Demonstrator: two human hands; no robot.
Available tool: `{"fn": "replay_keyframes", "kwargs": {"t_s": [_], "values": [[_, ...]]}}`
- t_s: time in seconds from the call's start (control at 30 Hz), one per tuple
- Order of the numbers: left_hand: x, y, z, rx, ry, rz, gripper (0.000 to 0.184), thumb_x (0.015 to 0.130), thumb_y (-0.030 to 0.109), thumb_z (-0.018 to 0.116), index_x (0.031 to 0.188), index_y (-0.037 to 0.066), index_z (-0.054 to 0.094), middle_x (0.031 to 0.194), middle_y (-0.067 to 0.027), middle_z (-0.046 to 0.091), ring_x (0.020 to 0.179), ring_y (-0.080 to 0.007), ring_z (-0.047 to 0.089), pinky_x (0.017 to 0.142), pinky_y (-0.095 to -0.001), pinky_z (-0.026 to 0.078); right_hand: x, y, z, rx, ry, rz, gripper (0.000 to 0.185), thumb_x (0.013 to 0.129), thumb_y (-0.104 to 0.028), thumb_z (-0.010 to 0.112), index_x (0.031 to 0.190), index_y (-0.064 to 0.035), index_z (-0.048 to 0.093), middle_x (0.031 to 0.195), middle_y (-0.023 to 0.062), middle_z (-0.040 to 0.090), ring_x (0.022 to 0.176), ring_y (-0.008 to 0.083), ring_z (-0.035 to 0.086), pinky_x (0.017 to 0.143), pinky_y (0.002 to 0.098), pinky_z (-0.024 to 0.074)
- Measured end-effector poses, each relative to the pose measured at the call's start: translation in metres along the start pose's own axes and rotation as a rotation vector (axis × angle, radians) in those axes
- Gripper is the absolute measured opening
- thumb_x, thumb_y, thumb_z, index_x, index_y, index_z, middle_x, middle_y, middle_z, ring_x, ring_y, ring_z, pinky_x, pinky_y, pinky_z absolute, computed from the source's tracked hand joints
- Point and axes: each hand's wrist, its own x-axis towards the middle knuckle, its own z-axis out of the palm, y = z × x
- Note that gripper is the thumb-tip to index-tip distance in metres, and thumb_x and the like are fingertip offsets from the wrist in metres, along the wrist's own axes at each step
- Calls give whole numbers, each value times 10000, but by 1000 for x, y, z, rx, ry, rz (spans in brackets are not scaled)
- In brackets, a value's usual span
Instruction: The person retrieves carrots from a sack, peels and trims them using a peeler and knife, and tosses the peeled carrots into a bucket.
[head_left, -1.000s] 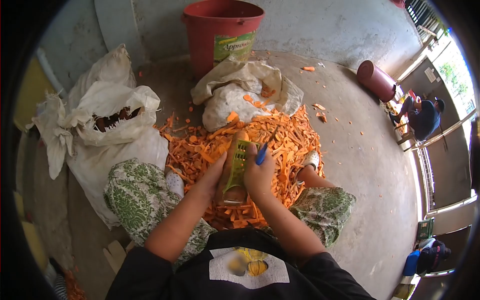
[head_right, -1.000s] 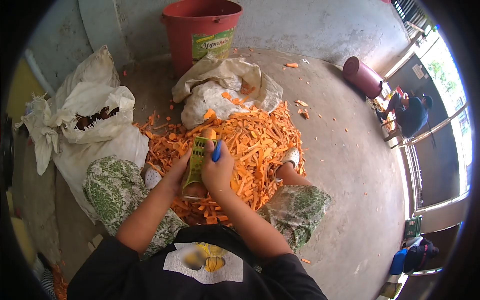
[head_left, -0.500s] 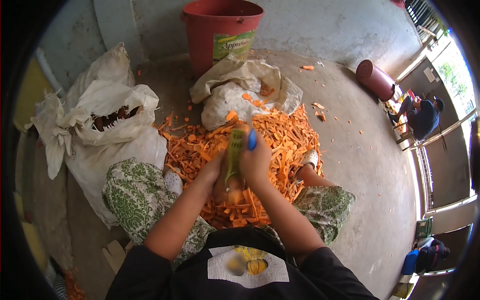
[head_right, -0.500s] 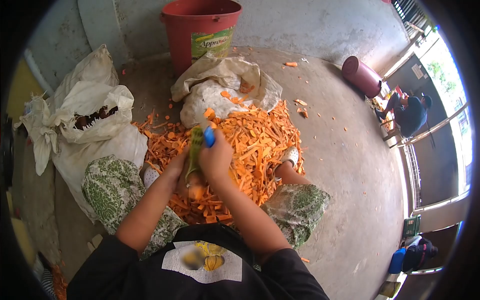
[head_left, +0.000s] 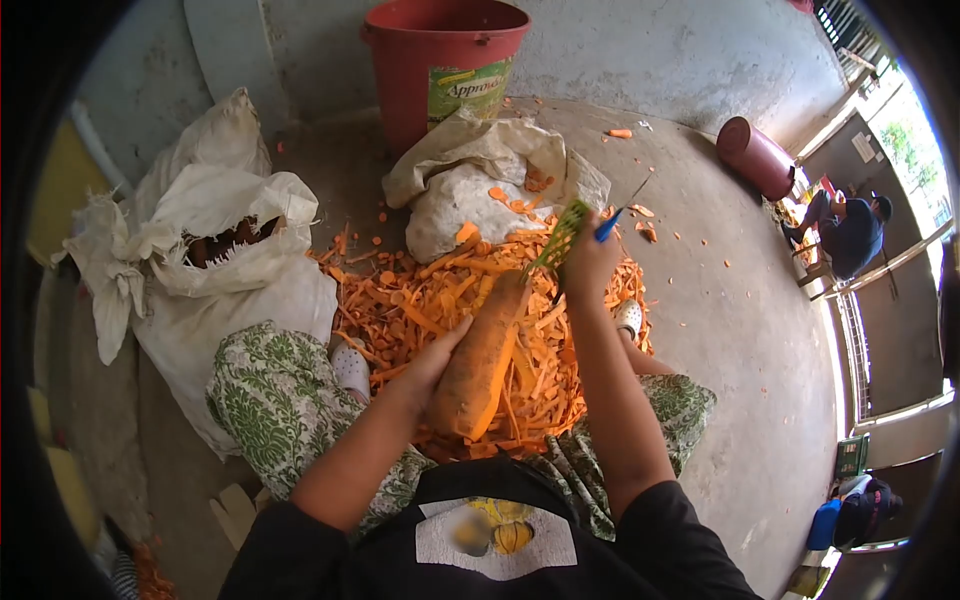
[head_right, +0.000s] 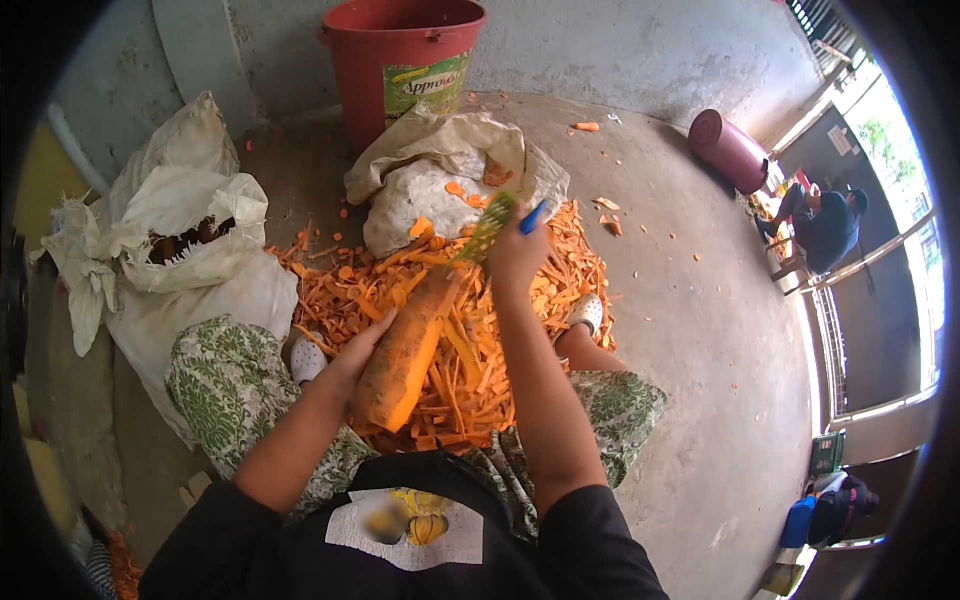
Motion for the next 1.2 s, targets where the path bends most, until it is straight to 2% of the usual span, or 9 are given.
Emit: {"fn": "replay_keyframes", "kwargs": {"t_s": [0.1, 0.17, 0.3, 0.53, 0.7, 0.8, 1.0, 1.07, 1.2], "values": [[5, 2, -4, -6, -48, 30, 479, 851, 427, 454, 1086, 12, 487, 889, -111, 600, 727, -181, 615, 618, -316, 529, -49, -11, -4, 117, -172, 32, 306, 879, -266, 466, 732, 0, 489, 531, 46, 449, 490, 120, 414, 468, 307, 332], [5, 4, -6, 22, -40, 69, 470, 848, 418, 463, 1088, 15, 489, 897, -114, 597, 731, -183, 614, 624, -321, 529, -63, -11, -9, -11, -221, -46, 307, 882, -276, 461, 737, -6, 475, 541, 40, 442, 499, 107, 393, 472, 296, 330], [3, 12, -13, 26, -159, 158, 442, 856, 400, 454, 1100, 33, 487, 940, -125, 586, 747, -187, 612, 654, -335, 526, -50, 19, -25, 1, -82, -38, 312, 887, -268, 454, 698, -20, 450, 520, 12, 406, 483, 90, 361, 457, 258, 303], [25, 1, -26, 22, -65, 158, 456, 886, 425, 354, 1141, 63, 461, 966, -111, 579, 758, -201, 611, 665, -356, 522, -91, -40, -18, 194, -208, 85, 326, 882, -275, 460, 633, -72, 401, 533, -32, 387, 480, 70, 346, 442, 247, 282], [10, 5, -15, 20, -304, 69, 397, 905, 404, 323, 1113, 104, 478, 962, -59, 588, 783, -172, 608, 653, -306, 522, -123, -45, -11, 84, -323, -8, 290, 873, -247, 478, 683, -29, 453, 537, 2, 424, 499, 86, 386, 460, 263, 326], [16, 0, -12, -44, -87, 124, 405, 912, 408, 292, 1104, 104, 478, 945, -71, 591, 778, -169, 609, 642, -291, 523, -127, -42, -11, 24, -322, -34, 294, 869, -239, 487, 687, -11, 457, 524, 23, 419, 492, 96, 372, 462, 274, 325], [20, 0, -21, -10, -99, 64, 442, 910, 427, 289, 1116, 83, 474, 953, -75, 590, 787, -170, 604, 665, -292, 515, -118, -33, -5, -96, -325, -12, 305, 866, -238, 494, 669, -7, 456, 507, 50, 411, 473, 119, 359, 454, 298, 315], [18, -2, -23, 85, -86, 93, 451, 906, 430, 309, 1120, 70, 475, 959, -73, 589, 790, -157, 600, 676, -285, 507, -108, -17, 1, -221, -245, -74, 226, 849, -212, 506, 754, -7, 511, 558, 165, 508, 488, 338, 475, 476, 384, 370], [4, -13, -8, 205, 32, 56, 465, 895, 420, 366, 1129, 34, 476, 951, -78, 591, 791, -123, 586, 700, -265, 488, -41, 6, 2, -269, -21, -54, 260, 851, -252, 480, 804, -2, 535, 624, 189, 541, 581, 356, 532, 527, 422, 387]]}}
